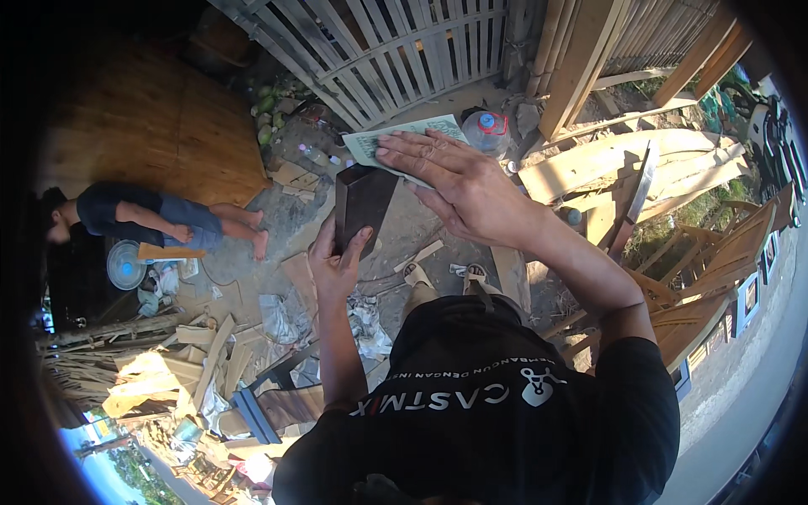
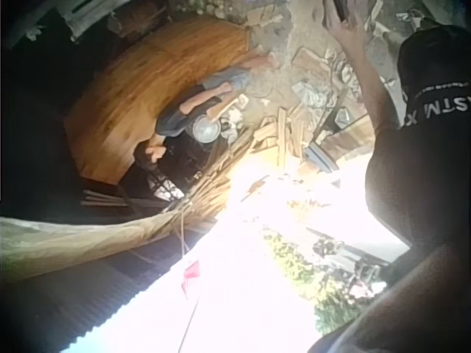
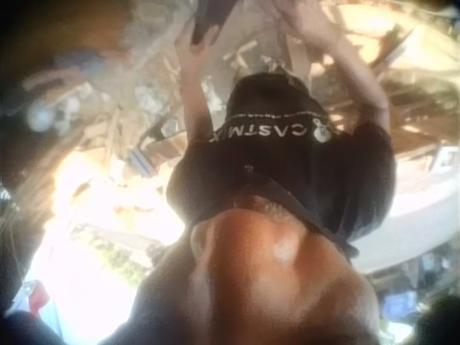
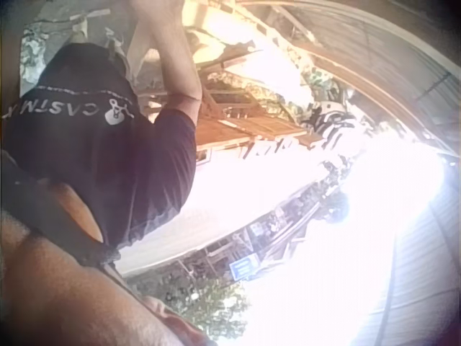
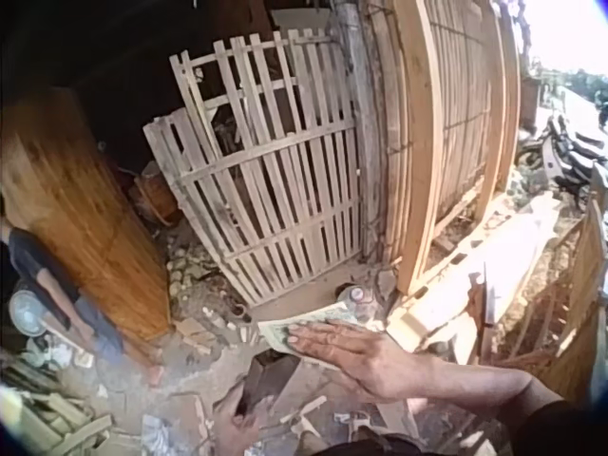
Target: The person sands a dark wooden panel by hand with sandpaper and then uses a spray gun to apply a finish to multiple dark wooden panels.
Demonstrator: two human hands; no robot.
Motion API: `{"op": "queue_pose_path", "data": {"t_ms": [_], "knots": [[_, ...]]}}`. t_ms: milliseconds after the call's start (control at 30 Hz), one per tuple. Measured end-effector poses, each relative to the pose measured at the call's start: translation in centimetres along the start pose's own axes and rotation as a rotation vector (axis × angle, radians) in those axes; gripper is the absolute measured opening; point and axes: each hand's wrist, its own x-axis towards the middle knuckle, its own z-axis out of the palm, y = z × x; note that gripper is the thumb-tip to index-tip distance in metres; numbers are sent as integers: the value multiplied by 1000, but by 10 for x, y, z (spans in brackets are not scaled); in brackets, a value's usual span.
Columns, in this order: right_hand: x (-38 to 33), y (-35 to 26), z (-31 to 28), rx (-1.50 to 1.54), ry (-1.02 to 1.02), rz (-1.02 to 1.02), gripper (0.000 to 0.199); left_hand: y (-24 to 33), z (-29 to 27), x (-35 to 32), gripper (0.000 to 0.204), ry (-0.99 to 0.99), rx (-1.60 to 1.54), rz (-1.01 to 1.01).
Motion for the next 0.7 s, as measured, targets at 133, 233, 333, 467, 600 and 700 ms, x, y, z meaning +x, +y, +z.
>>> {"op": "queue_pose_path", "data": {"t_ms": [133,233,333,467,600,700], "knots": [[-11,15,-15,-127,41,139,48,-6,-4,-7,45,44,12,43],[10,-29,-8,14,2,-55,48,5,0,-2,44,9,186,73],[-4,-17,4,6,21,27,53,6,1,0,41,59,226,173],[-15,3,-11,-79,39,76,56,3,2,-5,39,75,197,120],[-8,-22,-4,64,55,8,54,6,4,2,38,18,256,191],[-34,25,5,57,-16,162,47,8,3,0,38,54,217,138]]}}
